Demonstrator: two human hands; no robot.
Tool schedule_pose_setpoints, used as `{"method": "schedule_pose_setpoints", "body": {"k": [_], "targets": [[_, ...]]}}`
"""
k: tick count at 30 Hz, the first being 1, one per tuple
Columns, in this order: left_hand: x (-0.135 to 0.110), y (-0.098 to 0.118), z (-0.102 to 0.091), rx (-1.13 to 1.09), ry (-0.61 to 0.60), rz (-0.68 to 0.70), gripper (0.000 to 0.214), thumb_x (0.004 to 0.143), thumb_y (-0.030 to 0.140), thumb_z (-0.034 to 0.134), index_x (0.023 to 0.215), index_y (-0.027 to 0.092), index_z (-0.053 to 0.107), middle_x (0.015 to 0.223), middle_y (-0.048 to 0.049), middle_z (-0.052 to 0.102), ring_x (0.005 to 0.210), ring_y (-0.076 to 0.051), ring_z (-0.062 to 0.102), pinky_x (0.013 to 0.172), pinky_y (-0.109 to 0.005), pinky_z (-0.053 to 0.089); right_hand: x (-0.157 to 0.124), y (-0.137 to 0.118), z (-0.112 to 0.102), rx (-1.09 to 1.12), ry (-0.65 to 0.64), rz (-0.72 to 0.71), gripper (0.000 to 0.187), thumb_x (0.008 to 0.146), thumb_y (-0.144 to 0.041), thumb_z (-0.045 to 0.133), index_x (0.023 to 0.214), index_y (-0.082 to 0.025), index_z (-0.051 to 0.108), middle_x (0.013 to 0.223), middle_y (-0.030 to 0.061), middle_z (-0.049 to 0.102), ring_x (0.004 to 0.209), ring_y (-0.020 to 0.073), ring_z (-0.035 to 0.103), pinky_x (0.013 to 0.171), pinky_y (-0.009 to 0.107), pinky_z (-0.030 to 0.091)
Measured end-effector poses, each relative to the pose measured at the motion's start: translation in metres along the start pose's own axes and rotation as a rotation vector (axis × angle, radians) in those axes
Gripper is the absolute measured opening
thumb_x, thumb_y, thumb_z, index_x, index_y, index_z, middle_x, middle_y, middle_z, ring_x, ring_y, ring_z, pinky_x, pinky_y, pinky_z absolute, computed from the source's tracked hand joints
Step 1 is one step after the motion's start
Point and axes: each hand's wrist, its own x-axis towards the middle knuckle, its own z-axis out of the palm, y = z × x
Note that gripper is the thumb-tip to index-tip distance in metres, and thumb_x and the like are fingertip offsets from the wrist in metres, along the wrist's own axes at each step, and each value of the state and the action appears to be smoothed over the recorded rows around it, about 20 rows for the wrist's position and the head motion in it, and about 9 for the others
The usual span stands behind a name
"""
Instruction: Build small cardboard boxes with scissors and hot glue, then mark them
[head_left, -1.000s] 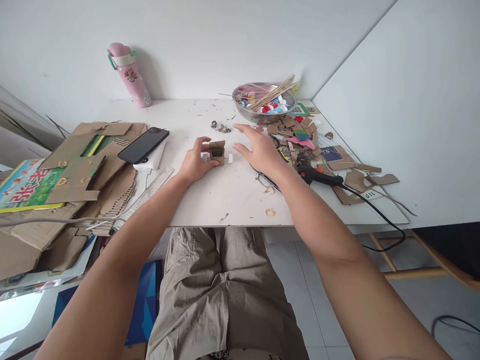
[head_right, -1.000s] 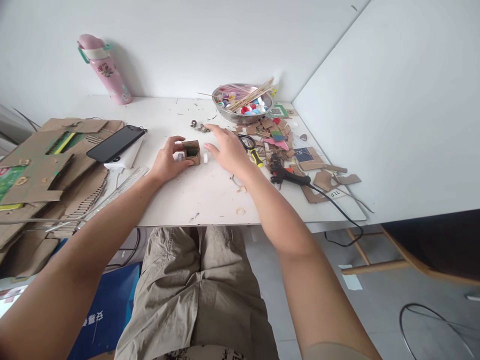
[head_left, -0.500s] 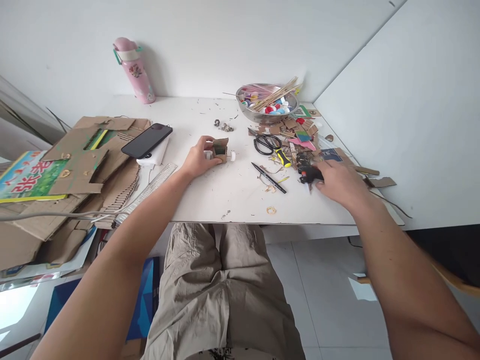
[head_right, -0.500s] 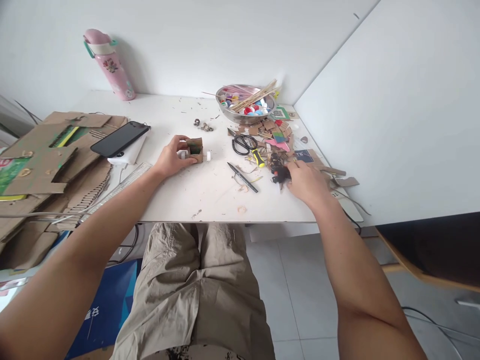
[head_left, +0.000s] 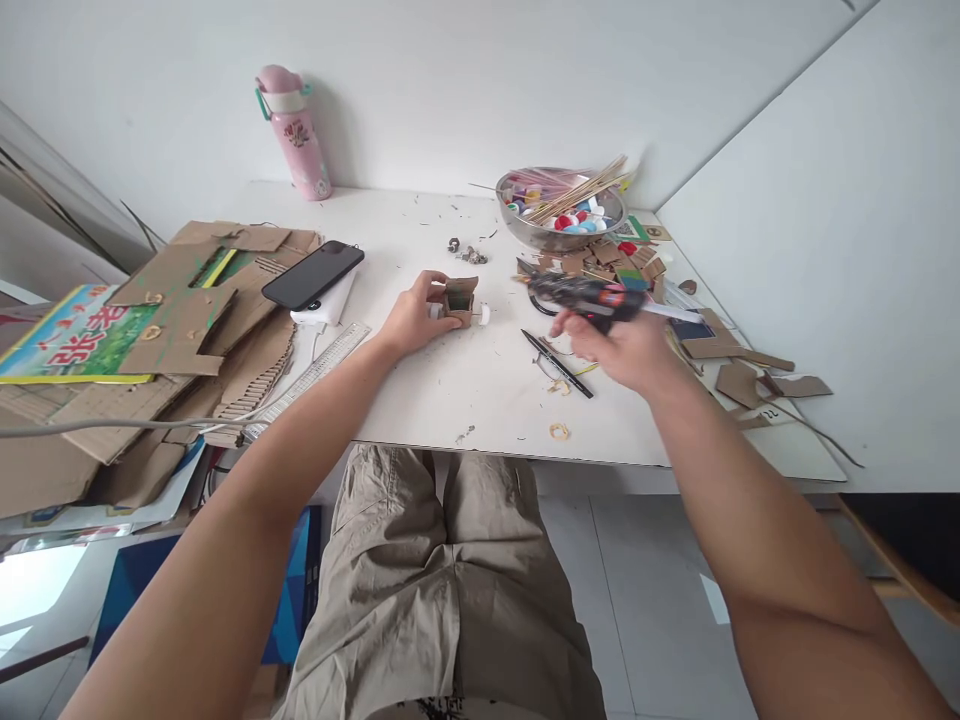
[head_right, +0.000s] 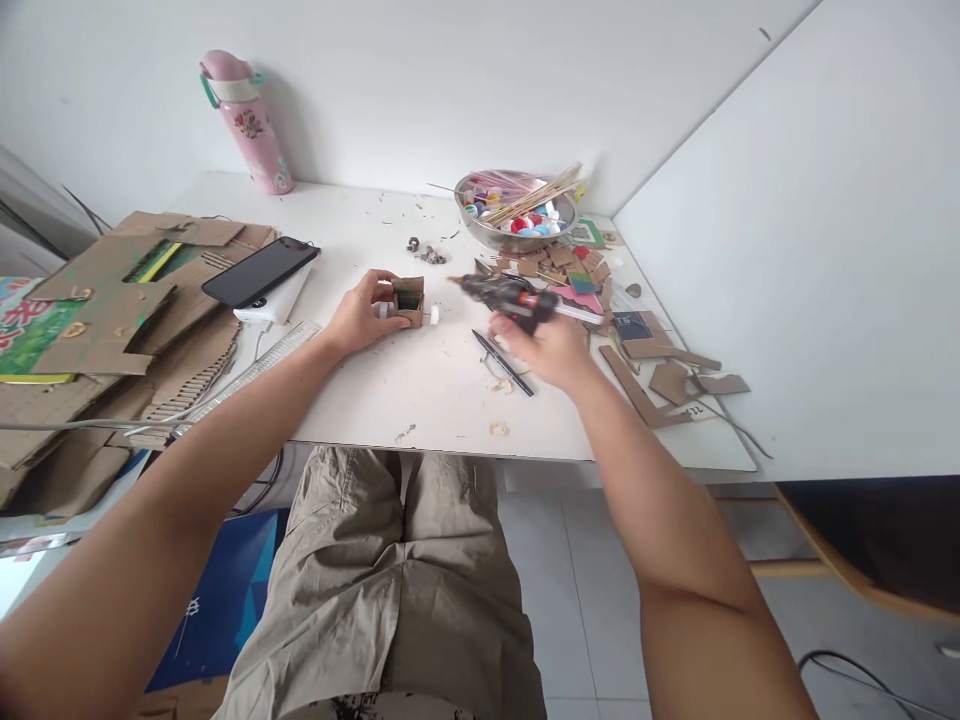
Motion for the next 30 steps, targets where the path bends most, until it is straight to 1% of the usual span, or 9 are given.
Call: {"method": "schedule_pose_setpoints", "body": {"k": [2, 4, 6, 9, 13, 16, 22, 30], "targets": [[0.0, -0.001, 0.0, -0.035, -0.007, 0.022, 0.062, 0.069, 0.03, 0.086, 0.121, 0.029, 0.054, 0.131, -0.0073, 0.085, 0.127, -0.031, 0.079, 0.11, -0.049, 0.06, 0.012, -0.015, 0.017, 0.071, -0.114, -0.013, 0.064, 0.096, -0.085, 0.06, 0.084, -0.024, 0.076, 0.069, 0.0047, 0.074, 0.065, 0.0238, 0.072, 0.069, 0.036, 0.059], [0.0, -0.002, 0.001, -0.075, -0.019, 0.054, 0.06, 0.069, 0.031, 0.087, 0.118, 0.029, 0.052, 0.133, -0.008, 0.085, 0.126, -0.031, 0.079, 0.109, -0.049, 0.06, 0.023, -0.029, 0.028, 0.102, -0.206, -0.028, 0.066, 0.095, -0.086, 0.061, 0.079, -0.024, 0.075, 0.064, 0.0042, 0.072, 0.065, 0.0243, 0.073, 0.071, 0.036, 0.059], [0.0, -0.003, 0.002, -0.098, -0.025, 0.075, 0.058, 0.07, 0.031, 0.087, 0.116, 0.029, 0.051, 0.134, -0.009, 0.085, 0.125, -0.03, 0.079, 0.109, -0.048, 0.06, 0.033, -0.039, 0.035, 0.102, -0.242, -0.04, 0.065, 0.096, -0.085, 0.061, 0.076, -0.024, 0.073, 0.064, 0.0049, 0.072, 0.07, 0.0256, 0.075, 0.074, 0.037, 0.059], [0.0, -0.003, 0.003, -0.092, -0.019, 0.074, 0.059, 0.071, 0.032, 0.088, 0.116, 0.029, 0.051, 0.134, -0.0095, 0.085, 0.125, -0.031, 0.079, 0.108, -0.047, 0.06, 0.041, -0.046, 0.041, 0.06, -0.246, -0.063, 0.06, 0.099, -0.079, 0.06, 0.075, -0.025, 0.069, 0.069, 0.0062, 0.075, 0.077, 0.0273, 0.077, 0.077, 0.037, 0.059], [0.0, -0.002, 0.004, -0.084, -0.012, 0.069, 0.061, 0.071, 0.034, 0.091, 0.117, 0.029, 0.052, 0.132, -0.009, 0.085, 0.127, -0.032, 0.079, 0.105, -0.046, 0.061, 0.046, -0.047, 0.047, 0.01, -0.245, -0.083, 0.056, 0.101, -0.072, 0.061, 0.071, -0.026, 0.067, 0.069, 0.0061, 0.075, 0.082, 0.029, 0.078, 0.082, 0.038, 0.058], [-0.001, -0.002, 0.004, -0.086, -0.016, 0.07, 0.06, 0.071, 0.033, 0.091, 0.118, 0.029, 0.052, 0.132, -0.0098, 0.085, 0.127, -0.032, 0.079, 0.104, -0.045, 0.061, 0.047, -0.048, 0.048, 0.003, -0.239, -0.077, 0.054, 0.101, -0.071, 0.061, 0.071, -0.026, 0.067, 0.068, 0.0061, 0.075, 0.084, 0.03, 0.078, 0.083, 0.038, 0.058], [-0.001, 0.001, 0.004, -0.079, -0.025, 0.073, 0.059, 0.072, 0.032, 0.089, 0.116, 0.029, 0.051, 0.132, -0.0114, 0.085, 0.126, -0.032, 0.079, 0.105, -0.046, 0.061, 0.047, -0.05, 0.047, -0.009, -0.267, -0.062, 0.049, 0.102, -0.062, 0.063, 0.07, -0.026, 0.065, 0.072, 0.0065, 0.076, 0.085, 0.0293, 0.079, 0.083, 0.038, 0.057], [-0.001, 0.001, 0.004, -0.064, -0.015, 0.072, 0.059, 0.072, 0.033, 0.09, 0.116, 0.03, 0.051, 0.132, -0.0091, 0.085, 0.126, -0.031, 0.079, 0.104, -0.044, 0.061, 0.051, -0.043, 0.053, -0.023, -0.23, -0.105, 0.048, 0.1, -0.064, 0.065, 0.069, -0.027, 0.066, 0.074, 0.006, 0.079, 0.086, 0.0299, 0.078, 0.087, 0.039, 0.059]]}}
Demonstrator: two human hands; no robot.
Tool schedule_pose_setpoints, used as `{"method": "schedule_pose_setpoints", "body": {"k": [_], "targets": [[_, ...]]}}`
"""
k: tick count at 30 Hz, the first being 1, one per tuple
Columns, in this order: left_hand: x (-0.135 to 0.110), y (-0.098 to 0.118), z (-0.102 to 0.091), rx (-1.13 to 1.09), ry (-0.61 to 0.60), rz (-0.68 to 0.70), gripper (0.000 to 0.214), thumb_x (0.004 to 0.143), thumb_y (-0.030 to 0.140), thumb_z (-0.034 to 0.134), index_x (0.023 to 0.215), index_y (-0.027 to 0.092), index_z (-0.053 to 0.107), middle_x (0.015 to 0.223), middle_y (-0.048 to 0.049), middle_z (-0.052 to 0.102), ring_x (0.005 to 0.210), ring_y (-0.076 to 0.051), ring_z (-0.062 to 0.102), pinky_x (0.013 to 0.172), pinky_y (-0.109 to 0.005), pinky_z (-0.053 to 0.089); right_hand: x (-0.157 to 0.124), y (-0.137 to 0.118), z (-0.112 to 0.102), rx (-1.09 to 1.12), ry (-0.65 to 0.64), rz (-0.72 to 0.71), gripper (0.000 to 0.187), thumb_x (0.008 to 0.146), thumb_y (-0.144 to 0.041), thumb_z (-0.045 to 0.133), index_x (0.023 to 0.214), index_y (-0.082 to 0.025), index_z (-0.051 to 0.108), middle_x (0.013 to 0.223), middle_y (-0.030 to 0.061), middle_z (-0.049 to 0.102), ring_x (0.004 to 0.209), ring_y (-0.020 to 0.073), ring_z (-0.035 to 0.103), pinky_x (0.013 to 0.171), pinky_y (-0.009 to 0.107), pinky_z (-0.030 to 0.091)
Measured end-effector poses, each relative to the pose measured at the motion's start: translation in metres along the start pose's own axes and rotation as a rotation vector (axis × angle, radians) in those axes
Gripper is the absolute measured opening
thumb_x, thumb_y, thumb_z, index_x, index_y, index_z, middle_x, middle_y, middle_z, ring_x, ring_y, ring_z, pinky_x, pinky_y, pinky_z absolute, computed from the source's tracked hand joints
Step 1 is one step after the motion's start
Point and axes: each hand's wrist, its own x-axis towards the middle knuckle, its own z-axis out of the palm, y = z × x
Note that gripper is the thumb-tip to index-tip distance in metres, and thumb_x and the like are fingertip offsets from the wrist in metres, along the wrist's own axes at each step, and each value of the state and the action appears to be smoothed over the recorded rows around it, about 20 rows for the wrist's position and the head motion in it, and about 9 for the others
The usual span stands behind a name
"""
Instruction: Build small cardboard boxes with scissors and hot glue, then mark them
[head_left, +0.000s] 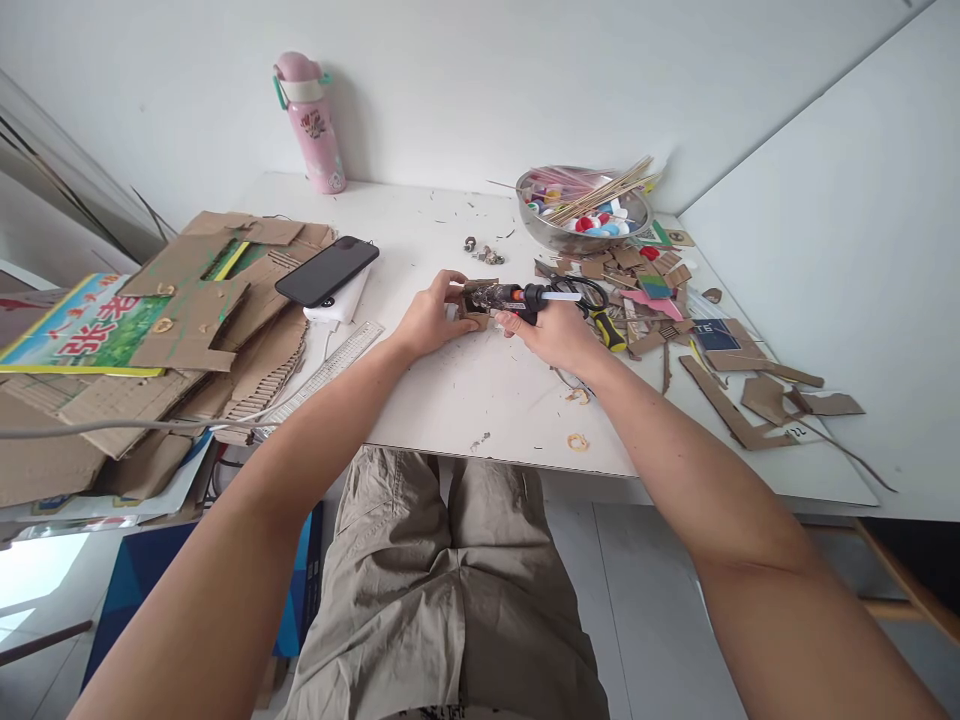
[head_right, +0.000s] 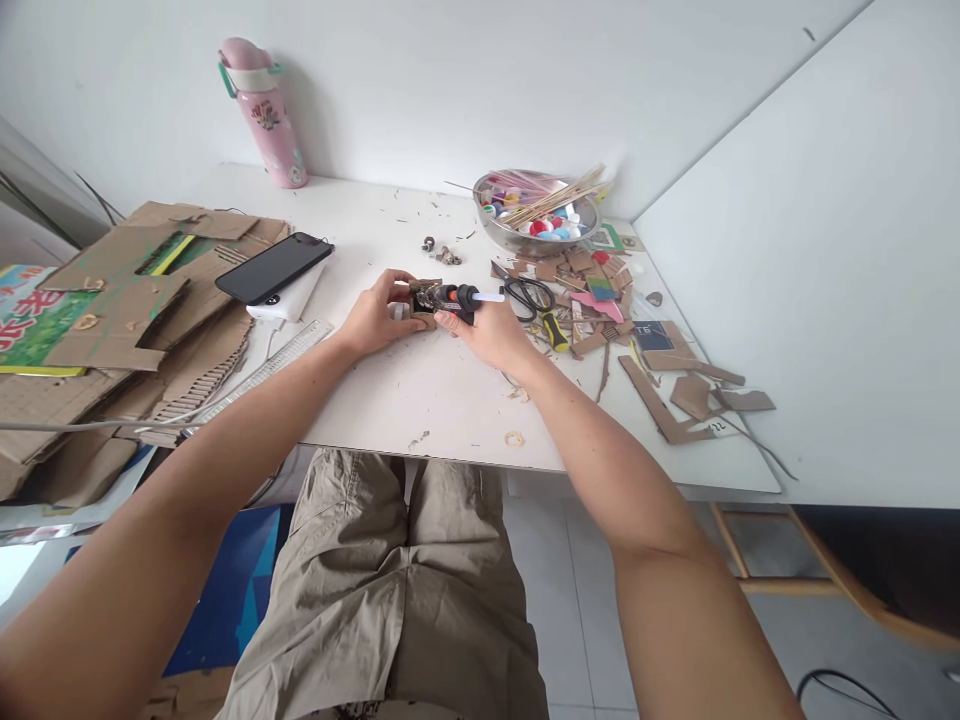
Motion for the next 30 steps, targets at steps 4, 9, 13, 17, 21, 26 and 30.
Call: {"method": "schedule_pose_setpoints", "body": {"k": [4, 9, 13, 17, 21, 26, 30], "targets": [[0.0, -0.001, 0.0, -0.006, -0.005, 0.002, 0.059, 0.072, 0.032, 0.09, 0.115, 0.03, 0.051, 0.131, -0.0092, 0.085, 0.124, -0.03, 0.08, 0.103, -0.043, 0.061, 0.0, 0.001, 0.001, 0.005, 0.0, 0.012, 0.045, 0.1, -0.062, 0.066, 0.071, -0.027, 0.067, 0.075, 0.0068, 0.081, 0.086, 0.03, 0.079, 0.088, 0.039, 0.059], [0.0, -0.001, 0.0, -0.002, 0.005, 0.007, 0.059, 0.072, 0.032, 0.091, 0.115, 0.03, 0.051, 0.131, -0.0081, 0.085, 0.123, -0.03, 0.081, 0.104, -0.045, 0.062, -0.001, 0.001, 0.001, 0.027, -0.011, 0.026, 0.04, 0.1, -0.062, 0.069, 0.085, -0.025, 0.075, 0.075, 0.0065, 0.082, 0.082, 0.0303, 0.079, 0.085, 0.04, 0.061], [0.0, 0.0, 0.0, -0.012, 0.001, 0.014, 0.057, 0.072, 0.031, 0.089, 0.113, 0.03, 0.05, 0.133, -0.0095, 0.085, 0.124, -0.031, 0.08, 0.106, -0.047, 0.061, -0.004, -0.001, -0.002, 0.023, -0.033, 0.035, 0.038, 0.101, -0.06, 0.069, 0.087, -0.025, 0.076, 0.076, 0.0065, 0.081, 0.083, 0.0304, 0.08, 0.085, 0.04, 0.061], [-0.002, 0.002, 0.001, -0.031, 0.001, 0.015, 0.055, 0.074, 0.032, 0.089, 0.111, 0.03, 0.05, 0.134, -0.0121, 0.084, 0.124, -0.031, 0.08, 0.107, -0.049, 0.061, -0.008, -0.005, -0.004, 0.029, -0.053, 0.047, 0.037, 0.101, -0.057, 0.068, 0.083, -0.025, 0.073, 0.075, 0.0064, 0.081, 0.084, 0.0301, 0.081, 0.086, 0.039, 0.061], [-0.002, 0.002, 0.001, -0.036, 0.012, 0.013, 0.054, 0.074, 0.032, 0.09, 0.111, 0.03, 0.05, 0.138, -0.0122, 0.083, 0.125, -0.031, 0.08, 0.11, -0.05, 0.061, -0.014, -0.007, -0.005, 0.046, -0.064, 0.054, 0.041, 0.103, -0.056, 0.067, 0.077, -0.025, 0.069, 0.074, 0.0064, 0.081, 0.082, 0.0285, 0.08, 0.084, 0.038, 0.06], [-0.002, 0.002, 0.0, -0.042, -0.001, 0.001, 0.055, 0.073, 0.033, 0.09, 0.112, 0.029, 0.052, 0.127, -0.0105, 0.086, 0.125, -0.031, 0.08, 0.11, -0.051, 0.06, -0.019, -0.005, -0.007, 0.043, -0.067, 0.04, 0.047, 0.103, -0.062, 0.065, 0.074, -0.026, 0.07, 0.072, 0.0062, 0.08, 0.081, 0.0288, 0.08, 0.081, 0.038, 0.061], [-0.001, 0.003, 0.0, -0.028, 0.016, -0.012, 0.056, 0.072, 0.034, 0.091, 0.112, 0.029, 0.052, 0.124, -0.0108, 0.087, 0.122, -0.032, 0.081, 0.109, -0.051, 0.062, -0.022, -0.005, -0.009, 0.04, -0.074, 0.039, 0.039, 0.104, -0.054, 0.066, 0.077, -0.025, 0.071, 0.071, 0.0052, 0.079, 0.08, 0.0283, 0.081, 0.079, 0.037, 0.06]]}}
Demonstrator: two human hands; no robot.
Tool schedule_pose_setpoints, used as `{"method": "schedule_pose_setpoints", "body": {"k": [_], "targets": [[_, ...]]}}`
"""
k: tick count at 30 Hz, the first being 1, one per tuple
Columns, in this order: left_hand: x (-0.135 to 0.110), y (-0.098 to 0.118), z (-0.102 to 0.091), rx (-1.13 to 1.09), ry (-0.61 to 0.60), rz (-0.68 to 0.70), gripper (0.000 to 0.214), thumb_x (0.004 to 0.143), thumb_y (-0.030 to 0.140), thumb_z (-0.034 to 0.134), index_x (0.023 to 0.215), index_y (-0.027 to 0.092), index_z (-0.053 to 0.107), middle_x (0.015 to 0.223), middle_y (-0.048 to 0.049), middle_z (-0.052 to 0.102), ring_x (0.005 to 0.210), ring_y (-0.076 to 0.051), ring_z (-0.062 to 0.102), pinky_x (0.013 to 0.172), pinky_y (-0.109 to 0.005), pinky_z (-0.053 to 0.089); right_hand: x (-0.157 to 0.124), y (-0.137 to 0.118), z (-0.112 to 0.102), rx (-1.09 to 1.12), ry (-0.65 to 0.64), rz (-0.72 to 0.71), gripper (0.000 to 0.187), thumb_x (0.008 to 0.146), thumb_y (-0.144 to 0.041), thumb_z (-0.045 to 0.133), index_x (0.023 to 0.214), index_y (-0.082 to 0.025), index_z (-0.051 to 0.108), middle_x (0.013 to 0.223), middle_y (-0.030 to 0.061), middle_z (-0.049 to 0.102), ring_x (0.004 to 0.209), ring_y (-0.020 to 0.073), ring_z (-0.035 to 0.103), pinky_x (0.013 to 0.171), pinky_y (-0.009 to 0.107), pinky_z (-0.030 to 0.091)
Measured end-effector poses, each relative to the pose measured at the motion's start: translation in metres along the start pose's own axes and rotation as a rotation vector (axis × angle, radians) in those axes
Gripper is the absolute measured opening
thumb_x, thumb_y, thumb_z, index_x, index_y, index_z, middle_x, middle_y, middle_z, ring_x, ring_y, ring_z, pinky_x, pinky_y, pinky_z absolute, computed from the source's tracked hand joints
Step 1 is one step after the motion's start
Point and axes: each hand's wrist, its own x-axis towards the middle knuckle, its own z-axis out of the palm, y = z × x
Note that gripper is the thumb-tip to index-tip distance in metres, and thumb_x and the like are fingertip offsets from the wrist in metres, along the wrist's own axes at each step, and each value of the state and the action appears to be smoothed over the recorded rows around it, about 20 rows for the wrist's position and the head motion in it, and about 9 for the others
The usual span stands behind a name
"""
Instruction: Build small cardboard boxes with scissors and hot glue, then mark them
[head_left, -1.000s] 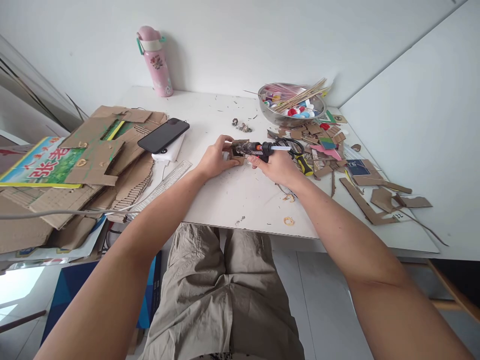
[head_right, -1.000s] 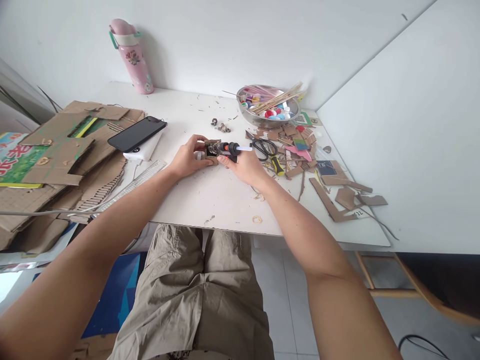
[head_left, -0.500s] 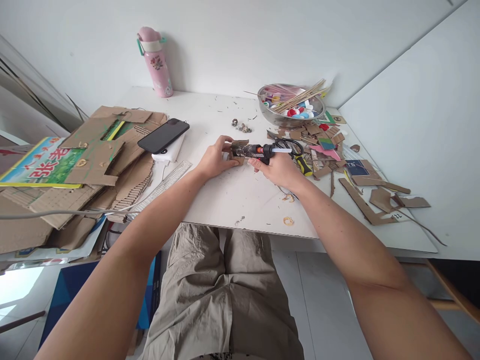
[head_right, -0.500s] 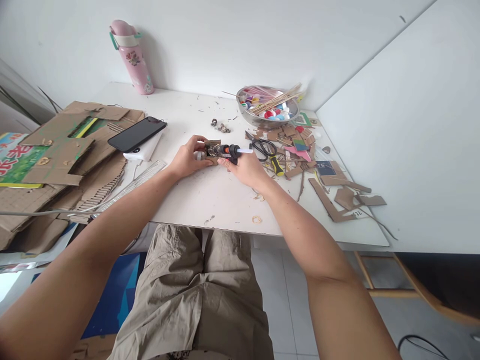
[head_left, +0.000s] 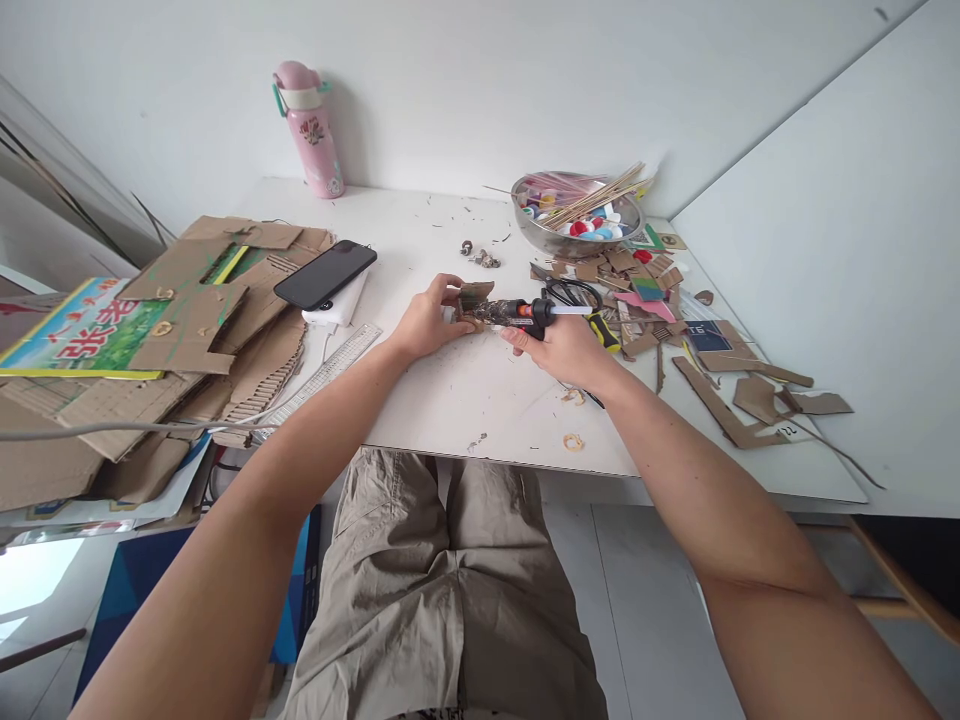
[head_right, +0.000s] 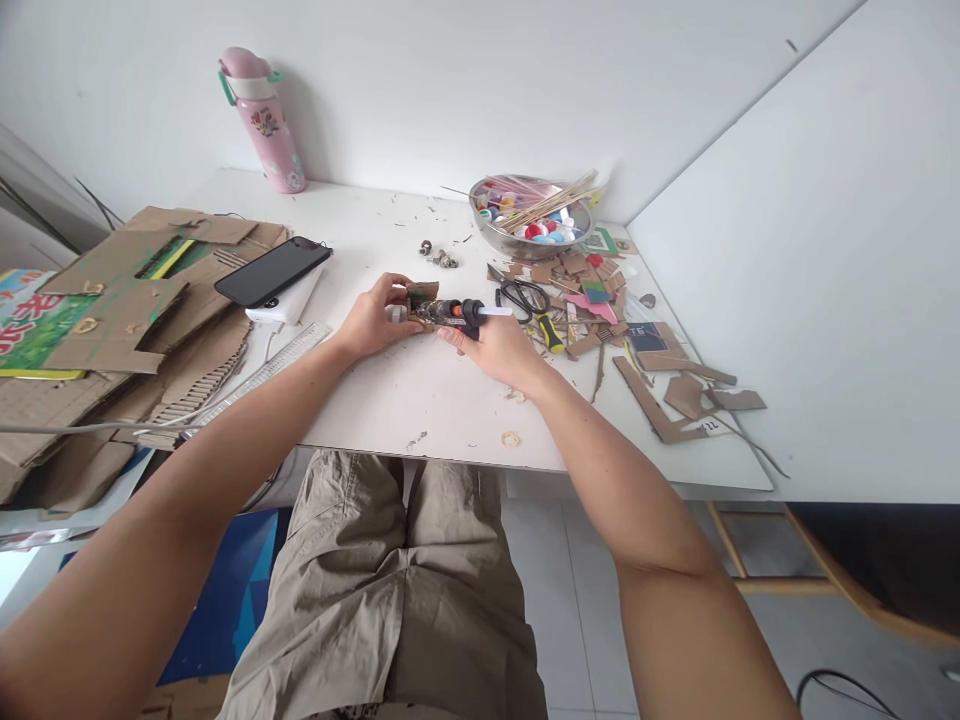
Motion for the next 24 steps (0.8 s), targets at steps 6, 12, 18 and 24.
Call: {"method": "schedule_pose_setpoints", "body": {"k": [6, 12, 18, 24], "targets": [[0.001, -0.001, 0.0, 0.004, 0.003, 0.001, 0.057, 0.071, 0.032, 0.092, 0.112, 0.029, 0.052, 0.131, -0.0121, 0.085, 0.125, -0.033, 0.08, 0.108, -0.049, 0.062, -0.001, -0.006, -0.001, 0.008, -0.015, 0.035, 0.031, 0.103, -0.042, 0.069, 0.076, -0.025, 0.069, 0.07, 0.0046, 0.078, 0.083, 0.0289, 0.082, 0.083, 0.037, 0.06], [0.001, -0.002, 0.0, 0.018, 0.002, 0.01, 0.058, 0.072, 0.033, 0.092, 0.116, 0.029, 0.054, 0.13, -0.0104, 0.086, 0.124, -0.031, 0.081, 0.106, -0.047, 0.062, -0.004, -0.002, -0.004, -0.02, -0.013, 0.028, 0.033, 0.103, -0.048, 0.07, 0.079, -0.025, 0.072, 0.07, 0.0046, 0.078, 0.079, 0.0287, 0.081, 0.079, 0.037, 0.061], [0.0, 0.0, -0.002, 0.077, -0.015, 0.006, 0.059, 0.075, 0.033, 0.089, 0.125, 0.029, 0.058, 0.127, -0.0055, 0.087, 0.123, -0.029, 0.08, 0.105, -0.043, 0.061, -0.01, 0.008, -0.011, -0.07, 0.004, -0.004, 0.041, 0.103, -0.059, 0.066, 0.08, -0.025, 0.073, 0.069, 0.0044, 0.078, 0.077, 0.0273, 0.08, 0.075, 0.035, 0.059], [-0.001, 0.001, -0.002, 0.118, -0.026, -0.006, 0.058, 0.076, 0.03, 0.087, 0.128, 0.028, 0.061, 0.127, -0.0046, 0.086, 0.123, -0.027, 0.08, 0.107, -0.04, 0.06, -0.013, 0.012, -0.014, -0.077, 0.0, -0.011, 0.046, 0.104, -0.061, 0.063, 0.076, -0.026, 0.07, 0.069, 0.005, 0.079, 0.076, 0.027, 0.08, 0.075, 0.035, 0.06]]}}
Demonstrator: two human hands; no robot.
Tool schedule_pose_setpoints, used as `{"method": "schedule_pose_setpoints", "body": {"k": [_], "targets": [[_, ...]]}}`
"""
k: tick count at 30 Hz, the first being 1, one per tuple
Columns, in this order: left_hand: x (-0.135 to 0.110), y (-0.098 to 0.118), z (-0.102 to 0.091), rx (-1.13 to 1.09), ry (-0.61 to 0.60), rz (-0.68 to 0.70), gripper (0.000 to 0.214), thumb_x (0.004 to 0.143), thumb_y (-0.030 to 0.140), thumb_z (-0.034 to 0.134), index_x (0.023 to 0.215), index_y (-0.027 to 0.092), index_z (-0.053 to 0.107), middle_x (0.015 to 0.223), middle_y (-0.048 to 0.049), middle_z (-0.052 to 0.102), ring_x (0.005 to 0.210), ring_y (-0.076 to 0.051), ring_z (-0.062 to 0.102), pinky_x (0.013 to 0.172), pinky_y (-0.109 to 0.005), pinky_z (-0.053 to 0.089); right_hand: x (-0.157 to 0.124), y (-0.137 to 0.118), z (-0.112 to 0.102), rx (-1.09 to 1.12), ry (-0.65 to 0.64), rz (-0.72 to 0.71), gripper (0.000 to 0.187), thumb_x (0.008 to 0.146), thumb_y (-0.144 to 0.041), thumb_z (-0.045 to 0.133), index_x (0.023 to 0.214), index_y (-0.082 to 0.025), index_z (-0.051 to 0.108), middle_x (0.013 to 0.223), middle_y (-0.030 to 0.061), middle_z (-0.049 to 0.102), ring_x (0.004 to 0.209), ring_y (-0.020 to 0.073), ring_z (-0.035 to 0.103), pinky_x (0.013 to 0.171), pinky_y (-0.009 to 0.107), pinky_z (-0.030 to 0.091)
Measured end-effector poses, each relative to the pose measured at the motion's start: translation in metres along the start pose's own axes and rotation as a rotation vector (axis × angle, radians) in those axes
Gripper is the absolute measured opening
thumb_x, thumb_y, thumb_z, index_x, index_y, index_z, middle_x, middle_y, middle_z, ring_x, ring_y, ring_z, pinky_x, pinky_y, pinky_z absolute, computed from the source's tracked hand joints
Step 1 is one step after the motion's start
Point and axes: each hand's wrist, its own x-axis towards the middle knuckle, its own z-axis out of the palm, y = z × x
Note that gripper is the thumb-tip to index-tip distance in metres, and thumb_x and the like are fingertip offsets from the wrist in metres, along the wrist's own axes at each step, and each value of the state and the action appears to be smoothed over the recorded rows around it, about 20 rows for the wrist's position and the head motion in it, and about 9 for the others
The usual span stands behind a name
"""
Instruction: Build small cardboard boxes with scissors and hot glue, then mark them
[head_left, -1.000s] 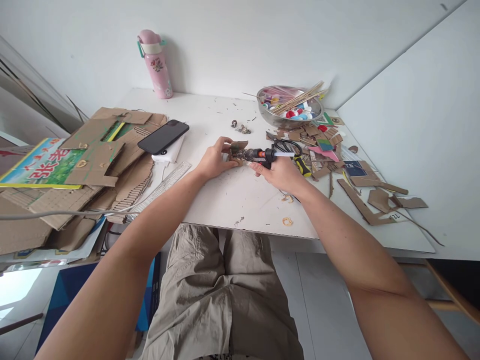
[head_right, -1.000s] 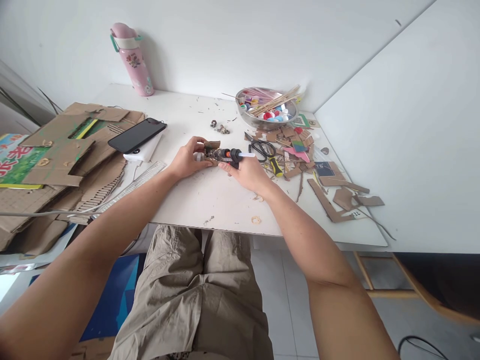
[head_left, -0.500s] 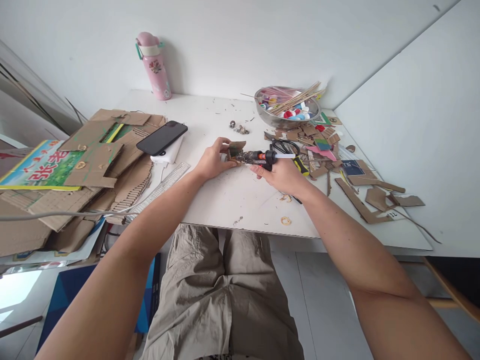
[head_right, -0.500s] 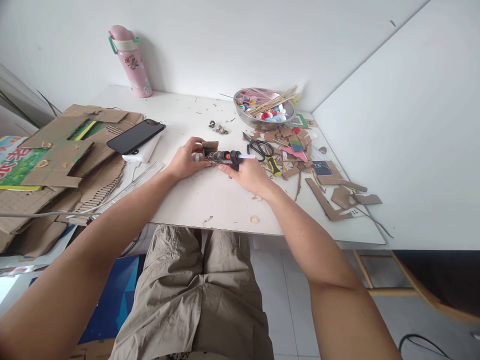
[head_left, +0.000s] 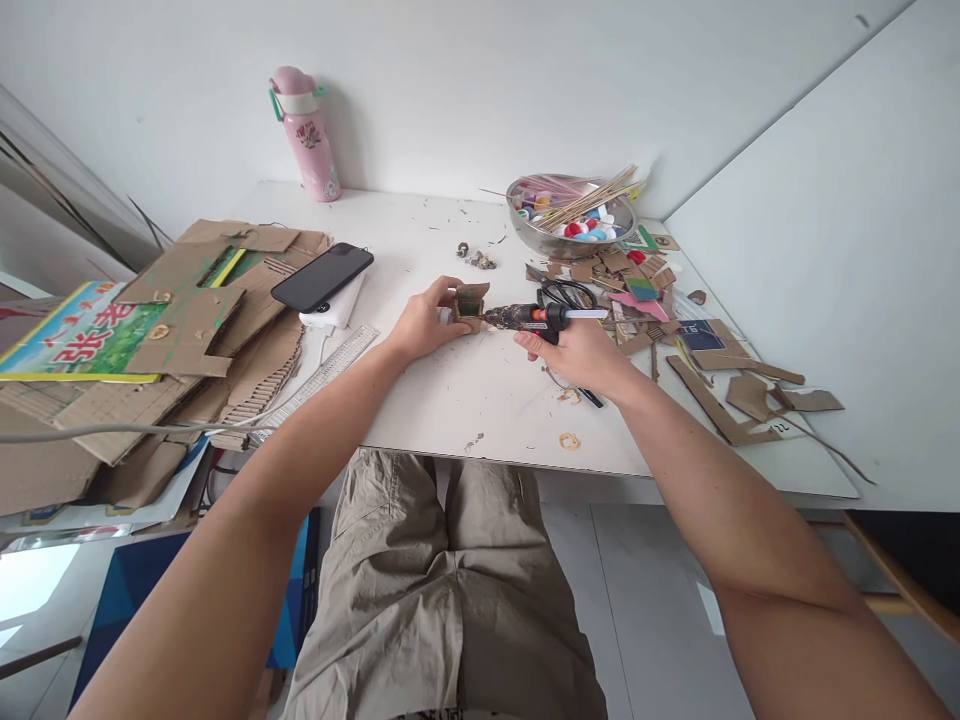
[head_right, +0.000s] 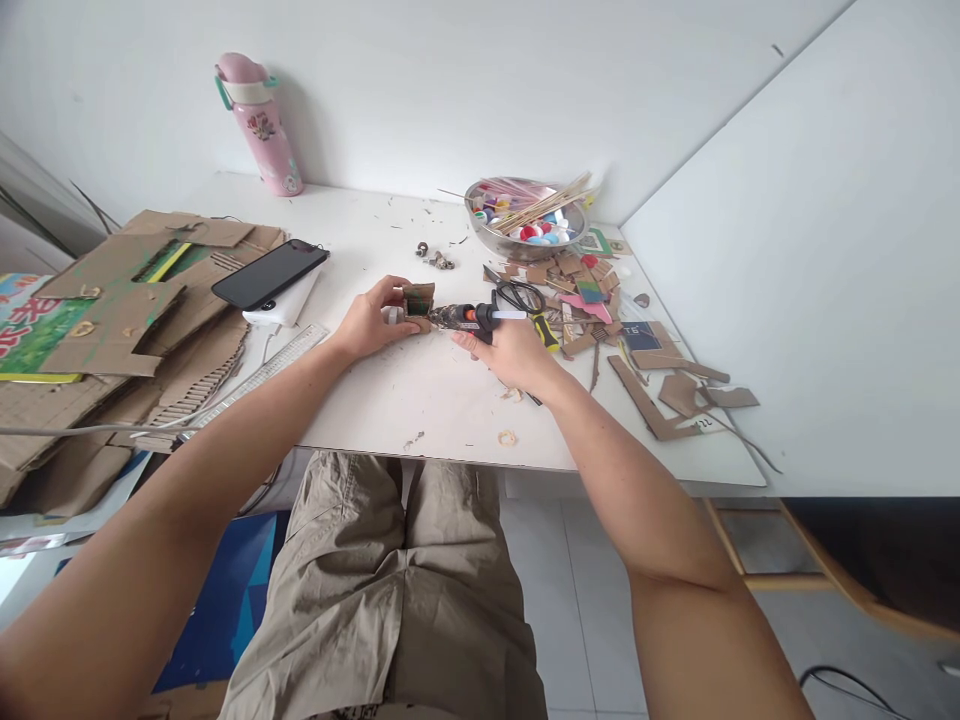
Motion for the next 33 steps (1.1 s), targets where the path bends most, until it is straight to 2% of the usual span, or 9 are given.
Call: {"method": "schedule_pose_setpoints", "body": {"k": [10, 15, 21, 26, 33], "targets": [[0.0, 0.004, -0.001, 0.042, 0.01, -0.009, 0.057, 0.076, 0.029, 0.087, 0.128, 0.027, 0.063, 0.125, -0.0043, 0.087, 0.122, -0.027, 0.081, 0.106, -0.039, 0.061, -0.002, -0.002, -0.005, 0.035, 0.011, 0.043, 0.031, 0.103, -0.047, 0.067, 0.08, -0.026, 0.07, 0.07, 0.0047, 0.078, 0.077, 0.0294, 0.08, 0.081, 0.04, 0.062], [0.0, 0.002, -0.002, 0.025, 0.009, 0.011, 0.056, 0.076, 0.03, 0.086, 0.127, 0.027, 0.063, 0.123, -0.0034, 0.087, 0.12, -0.027, 0.081, 0.106, -0.039, 0.061, 0.002, 0.003, -0.005, 0.057, 0.015, 0.05, 0.027, 0.101, -0.046, 0.067, 0.082, -0.027, 0.07, 0.069, 0.004, 0.079, 0.072, 0.0284, 0.078, 0.078, 0.04, 0.061], [0.001, 0.0, -0.002, 0.011, -0.001, 0.01, 0.056, 0.075, 0.032, 0.085, 0.126, 0.028, 0.063, 0.123, -0.0032, 0.087, 0.122, -0.027, 0.08, 0.107, -0.041, 0.061, 0.007, 0.01, 0.0, 0.051, 0.06, 0.031, 0.033, 0.103, -0.055, 0.066, 0.09, -0.026, 0.075, 0.067, 0.0034, 0.077, 0.075, 0.0298, 0.079, 0.082, 0.042, 0.062], [0.001, 0.0, -0.002, 0.017, 0.0, -0.002, 0.056, 0.074, 0.031, 0.085, 0.126, 0.027, 0.064, 0.122, -0.0033, 0.087, 0.122, -0.028, 0.08, 0.107, -0.041, 0.061, 0.013, 0.017, 0.004, 0.03, 0.102, -0.007, 0.039, 0.103, -0.063, 0.066, 0.095, -0.026, 0.078, 0.067, 0.0031, 0.077, 0.07, 0.03, 0.077, 0.079, 0.043, 0.063], [-0.001, 0.003, -0.002, 0.034, 0.004, -0.011, 0.055, 0.074, 0.028, 0.084, 0.126, 0.027, 0.064, 0.122, -0.0031, 0.086, 0.121, -0.027, 0.08, 0.107, -0.041, 0.061, 0.019, 0.018, 0.003, -0.051, 0.102, -0.022, 0.041, 0.104, -0.063, 0.063, 0.088, -0.027, 0.075, 0.067, 0.0034, 0.077, 0.075, 0.0318, 0.078, 0.08, 0.043, 0.062]]}}
